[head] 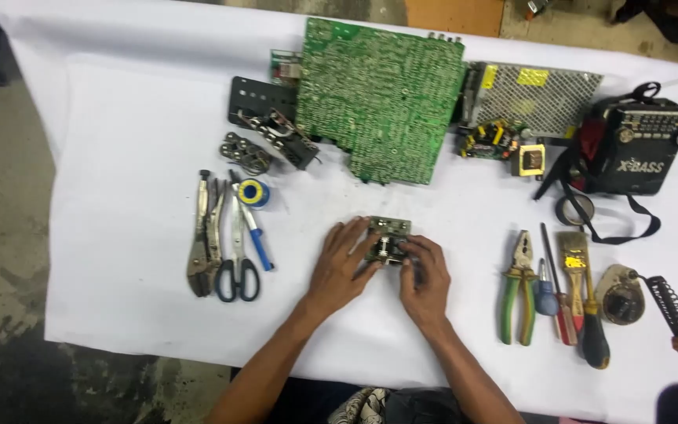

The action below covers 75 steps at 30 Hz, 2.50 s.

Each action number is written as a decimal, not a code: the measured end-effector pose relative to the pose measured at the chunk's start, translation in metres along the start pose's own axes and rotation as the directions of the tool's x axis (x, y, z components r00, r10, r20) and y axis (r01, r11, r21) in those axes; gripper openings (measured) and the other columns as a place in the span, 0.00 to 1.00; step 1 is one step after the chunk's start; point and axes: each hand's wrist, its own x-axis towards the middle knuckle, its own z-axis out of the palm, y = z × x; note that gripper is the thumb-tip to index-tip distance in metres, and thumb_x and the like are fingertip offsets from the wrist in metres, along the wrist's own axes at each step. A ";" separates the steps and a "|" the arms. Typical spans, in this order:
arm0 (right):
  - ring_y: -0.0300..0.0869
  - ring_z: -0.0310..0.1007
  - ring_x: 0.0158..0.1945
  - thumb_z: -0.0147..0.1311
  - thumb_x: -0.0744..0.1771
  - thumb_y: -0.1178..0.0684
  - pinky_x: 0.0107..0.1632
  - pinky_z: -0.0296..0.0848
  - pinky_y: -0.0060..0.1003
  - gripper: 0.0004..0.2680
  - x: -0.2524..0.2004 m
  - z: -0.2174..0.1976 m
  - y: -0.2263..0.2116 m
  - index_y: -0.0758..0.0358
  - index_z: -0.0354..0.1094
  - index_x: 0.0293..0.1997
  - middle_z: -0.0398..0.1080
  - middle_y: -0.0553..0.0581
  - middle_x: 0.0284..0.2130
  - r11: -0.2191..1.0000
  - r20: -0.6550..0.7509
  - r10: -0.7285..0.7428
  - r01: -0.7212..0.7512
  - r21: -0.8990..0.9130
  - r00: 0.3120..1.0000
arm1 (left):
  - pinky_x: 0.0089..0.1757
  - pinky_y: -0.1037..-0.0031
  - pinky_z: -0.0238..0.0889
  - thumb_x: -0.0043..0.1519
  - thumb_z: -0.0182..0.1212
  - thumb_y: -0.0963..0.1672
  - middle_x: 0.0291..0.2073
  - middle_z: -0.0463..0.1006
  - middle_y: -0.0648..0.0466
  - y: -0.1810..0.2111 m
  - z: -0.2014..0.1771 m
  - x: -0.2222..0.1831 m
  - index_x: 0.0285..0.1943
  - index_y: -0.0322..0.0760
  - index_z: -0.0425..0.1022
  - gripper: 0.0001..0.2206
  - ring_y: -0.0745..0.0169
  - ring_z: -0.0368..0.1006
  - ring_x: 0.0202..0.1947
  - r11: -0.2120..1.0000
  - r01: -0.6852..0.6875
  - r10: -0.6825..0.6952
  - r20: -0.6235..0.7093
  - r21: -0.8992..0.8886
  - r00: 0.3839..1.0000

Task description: The person uses a screwdriver to scrape a large green circuit board, then sets it aside. They pick up a smaller circuit board and use pliers to remove components from it. The person continues to manipulate the small board with pliers and a screwdriver throughout the clip.

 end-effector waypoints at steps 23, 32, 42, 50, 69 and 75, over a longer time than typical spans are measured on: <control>0.57 0.76 0.52 0.51 0.68 0.64 0.55 0.73 0.52 0.08 -0.007 0.008 0.002 0.63 0.75 0.47 0.73 0.63 0.46 0.997 -0.034 -0.043 0.041 -0.070 0.998 | 0.68 0.45 0.42 0.67 0.60 0.48 0.68 0.69 0.47 -0.007 -0.004 -0.005 0.73 0.44 0.64 0.24 0.46 0.61 0.72 0.998 0.046 -0.039 0.137 -0.050 0.990; 0.57 0.76 0.52 0.51 0.68 0.62 0.55 0.73 0.51 0.07 -0.003 0.006 -0.001 0.63 0.75 0.48 0.73 0.63 0.46 0.999 -0.022 -0.043 0.042 -0.035 0.999 | 0.68 0.45 0.43 0.67 0.61 0.48 0.67 0.69 0.46 -0.007 -0.005 -0.003 0.72 0.44 0.65 0.24 0.45 0.62 0.71 0.995 0.069 -0.059 0.132 -0.072 0.990; 0.63 0.74 0.54 0.51 0.67 0.63 0.56 0.71 0.57 0.07 0.002 -0.005 -0.007 0.66 0.75 0.47 0.73 0.67 0.47 0.998 0.023 -0.034 0.033 0.049 0.999 | 0.64 0.45 0.51 0.61 0.69 0.47 0.66 0.70 0.46 -0.013 0.005 -0.004 0.71 0.43 0.68 0.28 0.44 0.65 0.68 1.000 -0.029 0.029 0.070 -0.004 0.997; 0.58 0.76 0.54 0.61 0.65 0.61 0.56 0.73 0.54 0.06 -0.009 -0.013 0.011 0.65 0.77 0.45 0.74 0.63 0.45 1.000 0.055 0.002 -0.003 0.012 0.998 | 0.66 0.43 0.47 0.63 0.68 0.45 0.66 0.71 0.45 -0.004 0.002 0.003 0.70 0.42 0.70 0.24 0.40 0.64 0.68 0.997 0.050 -0.042 0.125 -0.064 0.991; 0.64 0.74 0.56 0.65 0.63 0.65 0.59 0.71 0.59 0.09 -0.007 -0.016 0.002 0.68 0.75 0.46 0.74 0.62 0.42 0.974 0.039 -0.103 0.109 -0.199 0.994 | 0.67 0.45 0.46 0.64 0.69 0.46 0.64 0.73 0.45 0.003 0.001 0.007 0.67 0.41 0.73 0.22 0.41 0.65 0.68 0.994 0.088 -0.081 0.108 -0.063 0.991; 0.59 0.76 0.56 0.67 0.62 0.63 0.60 0.71 0.54 0.08 -0.015 -0.012 0.013 0.63 0.76 0.41 0.75 0.56 0.39 0.958 0.042 -0.106 0.113 -0.265 0.994 | 0.67 0.47 0.47 0.63 0.70 0.47 0.64 0.73 0.47 0.000 0.005 0.004 0.66 0.42 0.73 0.23 0.43 0.66 0.68 0.997 0.075 -0.072 0.091 -0.035 0.993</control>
